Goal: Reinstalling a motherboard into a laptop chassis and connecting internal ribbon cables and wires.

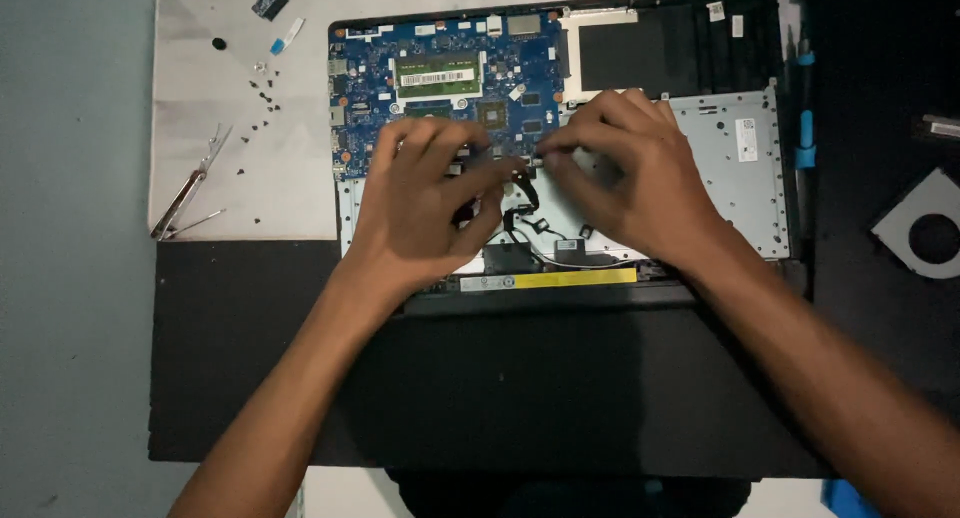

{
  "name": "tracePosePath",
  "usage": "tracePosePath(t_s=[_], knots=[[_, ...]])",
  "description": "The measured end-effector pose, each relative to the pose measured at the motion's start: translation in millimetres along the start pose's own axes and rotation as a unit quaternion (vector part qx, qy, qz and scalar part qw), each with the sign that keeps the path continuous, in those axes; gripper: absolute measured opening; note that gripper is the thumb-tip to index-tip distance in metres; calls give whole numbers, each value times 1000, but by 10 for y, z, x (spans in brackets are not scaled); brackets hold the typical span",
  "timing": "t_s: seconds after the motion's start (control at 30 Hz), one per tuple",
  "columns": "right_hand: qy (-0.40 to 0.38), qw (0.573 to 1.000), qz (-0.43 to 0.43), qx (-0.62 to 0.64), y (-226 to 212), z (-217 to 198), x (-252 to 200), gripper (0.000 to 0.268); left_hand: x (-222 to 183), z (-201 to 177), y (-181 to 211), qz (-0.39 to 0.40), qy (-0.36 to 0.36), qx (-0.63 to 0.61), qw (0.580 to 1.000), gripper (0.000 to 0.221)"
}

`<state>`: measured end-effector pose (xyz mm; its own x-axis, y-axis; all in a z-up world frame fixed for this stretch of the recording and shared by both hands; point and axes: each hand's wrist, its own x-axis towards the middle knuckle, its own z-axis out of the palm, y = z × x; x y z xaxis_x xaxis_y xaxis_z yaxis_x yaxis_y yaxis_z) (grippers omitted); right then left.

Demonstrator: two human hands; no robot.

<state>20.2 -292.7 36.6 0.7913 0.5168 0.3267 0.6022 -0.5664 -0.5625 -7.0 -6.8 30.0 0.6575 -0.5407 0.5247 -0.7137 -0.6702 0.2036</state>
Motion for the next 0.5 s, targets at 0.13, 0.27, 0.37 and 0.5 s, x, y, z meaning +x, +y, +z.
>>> tracePosePath(t_s=[0.13, 0.27, 0.37, 0.5], knots=[[11, 1000, 6, -4, -87, -10, 76, 15, 45, 13, -19, 2, 10, -28, 1000, 23], [-46, 994, 96, -39, -308, -141, 244, 6, 43, -11, -19, -4, 25, -48, 999, 15], [-131, 976, 147, -98, -340, -233, 405, 10, -7, -1, -33, -7, 30, -61, 998, 22], [-264, 918, 224, -196, -480, -257, 874, 19, -17, 27, -57, -4, 64, -65, 996, 25]])
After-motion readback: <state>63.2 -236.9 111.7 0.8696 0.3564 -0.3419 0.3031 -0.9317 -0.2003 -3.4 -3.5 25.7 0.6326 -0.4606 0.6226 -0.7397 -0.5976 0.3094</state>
